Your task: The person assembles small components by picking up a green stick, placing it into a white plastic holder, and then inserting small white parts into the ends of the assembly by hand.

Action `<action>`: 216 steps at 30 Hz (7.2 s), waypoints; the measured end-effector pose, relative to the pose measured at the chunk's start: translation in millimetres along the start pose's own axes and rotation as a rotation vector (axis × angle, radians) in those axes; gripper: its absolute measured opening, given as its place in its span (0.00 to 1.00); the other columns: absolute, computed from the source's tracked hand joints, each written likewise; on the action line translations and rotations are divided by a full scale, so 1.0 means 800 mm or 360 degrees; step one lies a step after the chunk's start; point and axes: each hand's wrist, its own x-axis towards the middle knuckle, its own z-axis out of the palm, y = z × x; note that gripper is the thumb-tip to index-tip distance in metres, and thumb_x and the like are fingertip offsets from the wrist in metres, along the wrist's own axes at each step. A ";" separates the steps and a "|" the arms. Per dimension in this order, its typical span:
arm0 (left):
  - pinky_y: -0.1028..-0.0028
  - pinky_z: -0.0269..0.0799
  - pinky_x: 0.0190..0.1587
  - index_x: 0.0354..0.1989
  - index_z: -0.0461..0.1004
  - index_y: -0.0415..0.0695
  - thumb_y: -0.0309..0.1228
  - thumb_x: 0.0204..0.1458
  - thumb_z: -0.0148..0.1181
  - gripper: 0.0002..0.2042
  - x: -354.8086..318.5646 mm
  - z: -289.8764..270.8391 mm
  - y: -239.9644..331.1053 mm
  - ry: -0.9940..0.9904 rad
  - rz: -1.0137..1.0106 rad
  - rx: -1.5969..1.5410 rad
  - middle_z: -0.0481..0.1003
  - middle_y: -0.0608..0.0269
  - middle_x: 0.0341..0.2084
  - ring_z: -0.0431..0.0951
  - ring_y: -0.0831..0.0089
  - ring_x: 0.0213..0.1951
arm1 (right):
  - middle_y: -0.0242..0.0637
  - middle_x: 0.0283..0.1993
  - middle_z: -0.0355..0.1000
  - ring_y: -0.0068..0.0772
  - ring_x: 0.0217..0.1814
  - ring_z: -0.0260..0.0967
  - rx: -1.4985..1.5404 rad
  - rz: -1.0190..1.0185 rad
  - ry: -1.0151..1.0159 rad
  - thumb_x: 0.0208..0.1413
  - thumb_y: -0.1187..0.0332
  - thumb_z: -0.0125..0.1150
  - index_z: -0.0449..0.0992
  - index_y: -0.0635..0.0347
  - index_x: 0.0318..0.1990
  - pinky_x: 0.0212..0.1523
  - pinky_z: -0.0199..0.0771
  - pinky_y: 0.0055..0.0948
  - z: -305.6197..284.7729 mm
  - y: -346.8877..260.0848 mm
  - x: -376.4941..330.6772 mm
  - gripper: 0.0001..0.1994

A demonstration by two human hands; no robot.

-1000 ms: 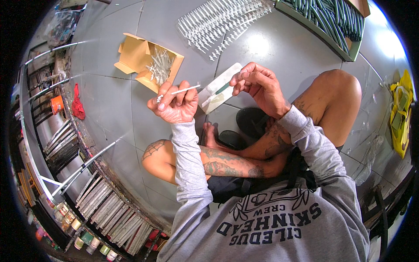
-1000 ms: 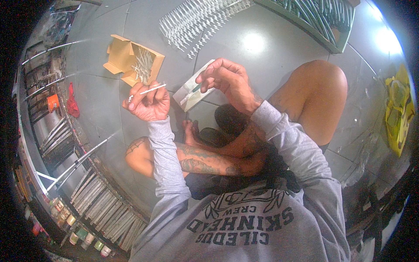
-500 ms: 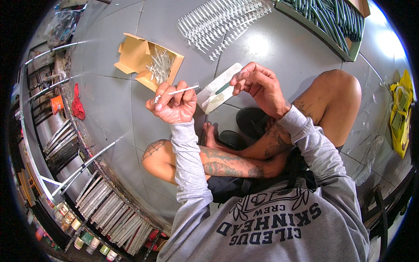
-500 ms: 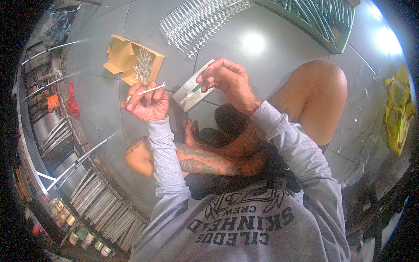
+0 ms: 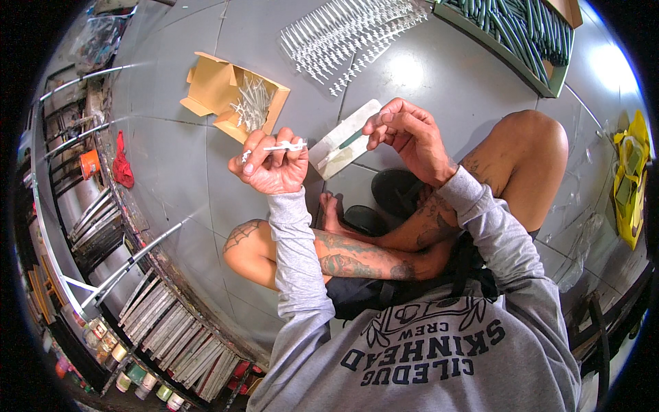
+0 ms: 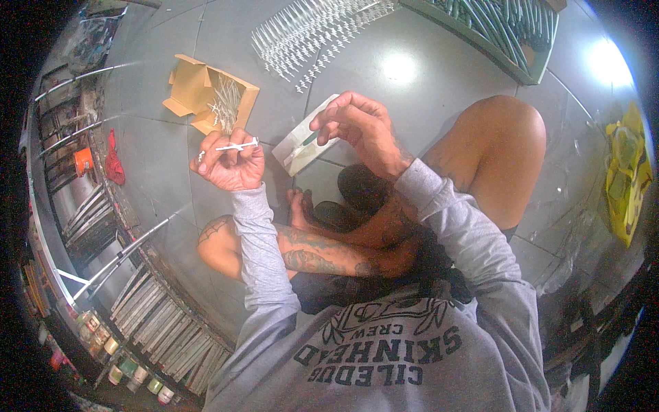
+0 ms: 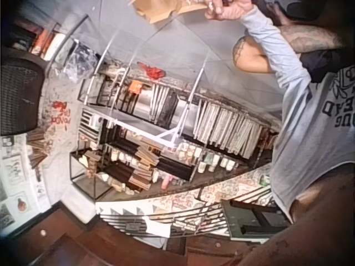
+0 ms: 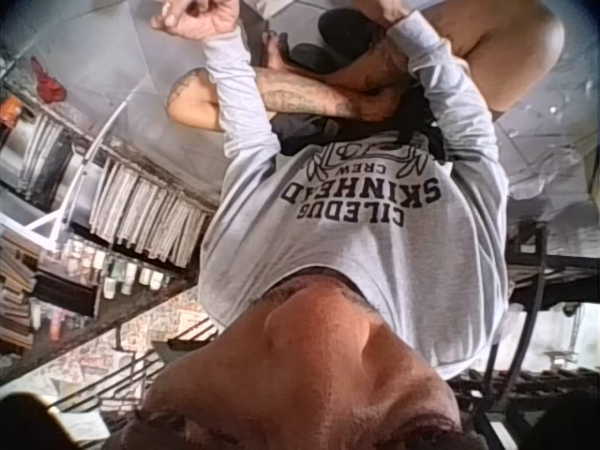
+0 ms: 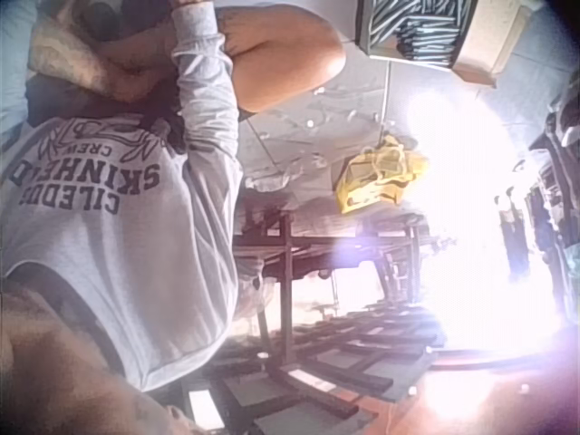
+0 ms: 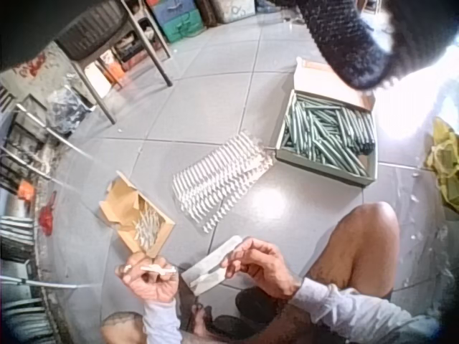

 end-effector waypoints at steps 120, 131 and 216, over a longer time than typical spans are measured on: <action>0.83 0.53 0.20 0.32 0.83 0.42 0.29 0.44 0.73 0.08 -0.071 0.440 0.016 -0.0247 0.1319 0.2720 0.79 0.75 0.22 0.60 0.90 0.19 | 0.41 0.25 0.78 0.29 0.25 0.75 -0.3653 0.0434 -0.1179 0.54 0.61 0.65 0.78 0.64 0.27 0.27 0.75 0.26 0.569 -0.288 -0.141 0.13; 0.84 0.54 0.20 0.30 0.81 0.40 0.29 0.47 0.71 0.07 -0.076 0.443 0.012 -0.0231 0.1098 0.2690 0.76 0.77 0.21 0.59 0.91 0.19 | 0.42 0.28 0.78 0.31 0.29 0.76 -0.3437 0.0465 -0.1319 0.54 0.63 0.64 0.79 0.64 0.30 0.32 0.76 0.29 0.551 -0.298 -0.131 0.11; 0.52 0.56 0.65 0.43 0.70 0.46 0.36 0.59 0.58 0.09 -0.039 -0.002 -0.237 0.2214 0.1180 0.2968 0.66 0.52 0.59 0.62 0.55 0.62 | 0.37 0.31 0.81 0.23 0.35 0.77 -0.2689 0.0090 -0.0335 0.51 0.72 0.68 0.82 0.67 0.31 0.41 0.77 0.26 0.002 -0.108 0.047 0.06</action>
